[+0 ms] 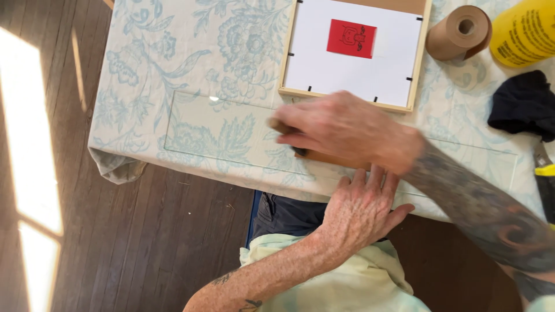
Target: A person is applying brown adhesive tape to the edges of a small wooden picture frame using a utility knife and a foam brush.
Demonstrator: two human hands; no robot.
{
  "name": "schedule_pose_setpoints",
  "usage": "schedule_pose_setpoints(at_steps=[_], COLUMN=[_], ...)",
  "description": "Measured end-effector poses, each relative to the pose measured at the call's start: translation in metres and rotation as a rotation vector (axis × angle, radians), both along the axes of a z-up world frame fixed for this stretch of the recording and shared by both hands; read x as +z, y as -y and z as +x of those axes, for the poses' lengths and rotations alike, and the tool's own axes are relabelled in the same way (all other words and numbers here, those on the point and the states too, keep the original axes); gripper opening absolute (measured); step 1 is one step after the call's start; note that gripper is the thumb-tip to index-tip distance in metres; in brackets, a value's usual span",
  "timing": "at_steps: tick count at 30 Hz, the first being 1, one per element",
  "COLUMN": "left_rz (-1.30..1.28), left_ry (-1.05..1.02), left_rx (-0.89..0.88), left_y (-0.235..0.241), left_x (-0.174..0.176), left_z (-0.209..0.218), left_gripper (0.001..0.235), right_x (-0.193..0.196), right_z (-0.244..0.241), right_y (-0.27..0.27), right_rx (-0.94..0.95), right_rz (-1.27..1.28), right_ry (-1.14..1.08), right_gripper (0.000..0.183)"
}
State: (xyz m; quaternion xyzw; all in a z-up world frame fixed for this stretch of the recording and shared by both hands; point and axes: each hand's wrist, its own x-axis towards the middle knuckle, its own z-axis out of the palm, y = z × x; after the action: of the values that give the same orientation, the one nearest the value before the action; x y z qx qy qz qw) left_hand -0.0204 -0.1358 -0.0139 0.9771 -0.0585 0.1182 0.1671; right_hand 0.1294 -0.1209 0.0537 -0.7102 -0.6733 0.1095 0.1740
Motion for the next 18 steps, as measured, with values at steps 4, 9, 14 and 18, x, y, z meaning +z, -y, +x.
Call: schedule_pose_setpoints(at_steps=[4, 9, 14, 18], left_rz=[-0.010, 0.030, -0.030, -0.060], left_ry=[0.004, 0.022, -0.042, 0.014], left_rx=[-0.009, 0.024, -0.015, -0.041], left_y=[0.001, 0.003, 0.006, 0.005], left_x=[0.000, -0.005, -0.010, -0.011], left_z=[0.002, 0.000, 0.002, 0.001], left_gripper=[0.055, 0.067, 0.054, 0.048], right_x=[0.015, 0.019, -0.008, -0.006], right_z=[0.000, 0.003, -0.003, -0.005], right_y=[-0.003, 0.042, 0.027, -0.005], right_rx=[-0.017, -0.011, 0.059, 0.036], right_rz=[0.171, 0.054, -0.043, 0.122], right_ry=[0.060, 0.044, 0.142, 0.004], right_gripper=[0.019, 0.014, 0.021, 0.016])
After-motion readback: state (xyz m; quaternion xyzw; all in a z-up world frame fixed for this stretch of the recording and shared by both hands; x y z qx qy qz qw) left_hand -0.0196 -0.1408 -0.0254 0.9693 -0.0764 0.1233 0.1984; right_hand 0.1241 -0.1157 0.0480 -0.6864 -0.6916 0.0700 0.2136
